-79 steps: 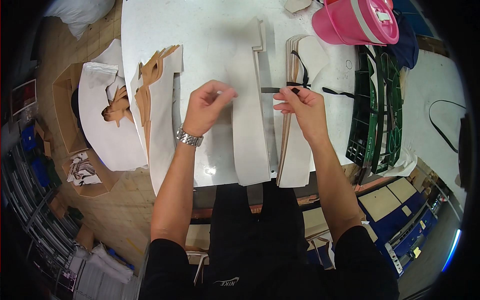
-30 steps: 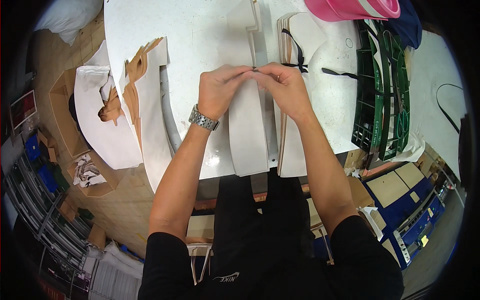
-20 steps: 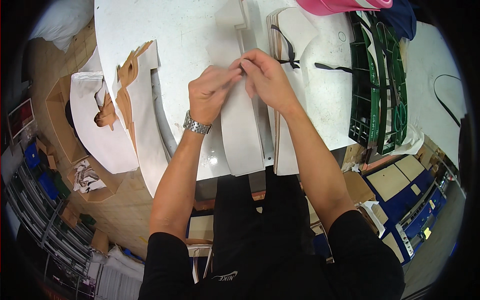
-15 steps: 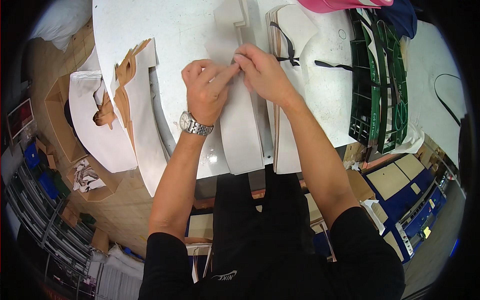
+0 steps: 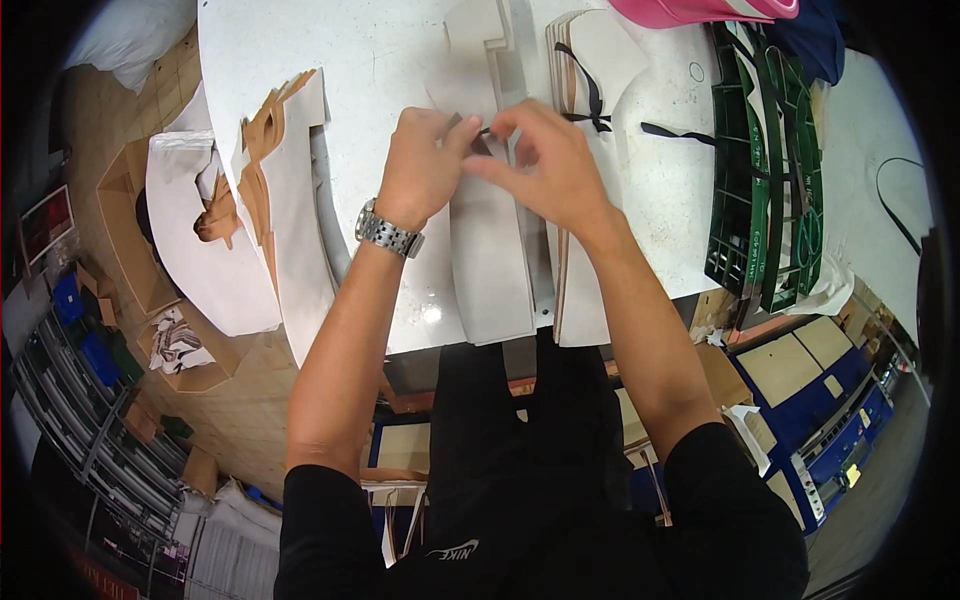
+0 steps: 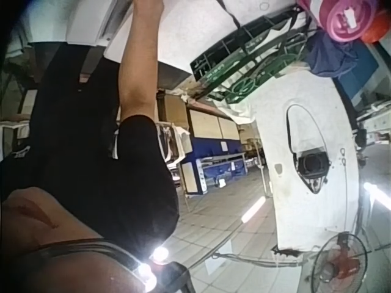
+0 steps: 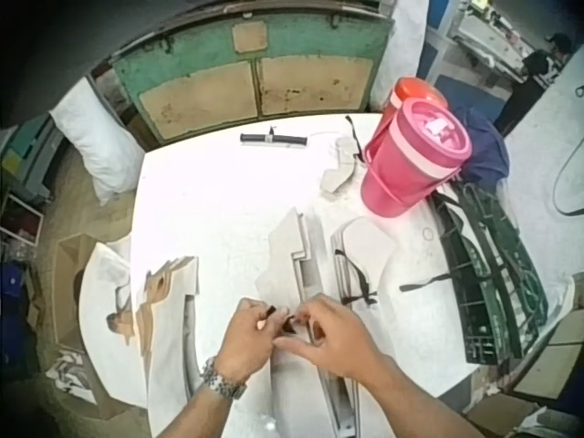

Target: Organizing, cutting, and marking white synthetic shoe components on a factory workbench and machine.

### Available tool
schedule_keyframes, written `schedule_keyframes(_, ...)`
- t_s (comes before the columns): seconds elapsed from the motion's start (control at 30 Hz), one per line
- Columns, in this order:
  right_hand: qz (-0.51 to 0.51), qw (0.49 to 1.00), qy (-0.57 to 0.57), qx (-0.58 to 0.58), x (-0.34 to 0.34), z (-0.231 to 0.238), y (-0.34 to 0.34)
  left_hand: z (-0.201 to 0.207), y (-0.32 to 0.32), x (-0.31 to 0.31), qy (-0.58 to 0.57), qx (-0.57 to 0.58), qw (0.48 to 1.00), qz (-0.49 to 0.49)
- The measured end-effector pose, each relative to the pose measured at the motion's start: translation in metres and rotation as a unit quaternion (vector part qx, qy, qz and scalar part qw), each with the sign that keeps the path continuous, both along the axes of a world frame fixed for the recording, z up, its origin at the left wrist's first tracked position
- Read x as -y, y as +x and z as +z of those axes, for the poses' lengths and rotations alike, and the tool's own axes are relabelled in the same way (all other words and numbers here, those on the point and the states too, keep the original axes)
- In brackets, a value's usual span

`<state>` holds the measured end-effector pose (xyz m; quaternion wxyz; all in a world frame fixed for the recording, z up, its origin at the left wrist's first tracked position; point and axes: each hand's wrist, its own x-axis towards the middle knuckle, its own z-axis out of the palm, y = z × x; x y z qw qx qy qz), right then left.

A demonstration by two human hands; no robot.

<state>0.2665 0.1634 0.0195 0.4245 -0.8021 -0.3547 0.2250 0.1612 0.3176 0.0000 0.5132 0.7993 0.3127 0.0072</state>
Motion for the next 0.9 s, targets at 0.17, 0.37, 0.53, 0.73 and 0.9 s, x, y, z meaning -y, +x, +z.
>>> schedule_keyframes(0.17,0.055,0.997,-0.024,0.049,0.003,-0.012,0.002,-0.011,-0.005,0.005,-0.013,0.047,0.998,0.049)
schedule_keyframes(0.37,0.067,0.971,-0.156,0.165,0.025,0.013,0.035,-0.025,-0.034,-0.006,0.12,0.133,0.978,0.105)
schedule_keyframes(0.53,0.041,0.942,-0.28,0.179,0.046,0.038,0.054,-0.015,-0.058,-0.033,0.156,-0.037,0.982,0.096)
schedule_keyframes(0.73,-0.107,0.927,0.025,-0.359,0.008,0.022,0.029,-0.005,-0.02,-0.006,-0.13,0.25,0.96,0.003)
schedule_keyframes(0.9,-0.095,0.935,0.012,-0.341,-0.019,-0.003,0.034,-0.01,-0.003,-0.018,-0.147,0.148,0.975,-0.074)
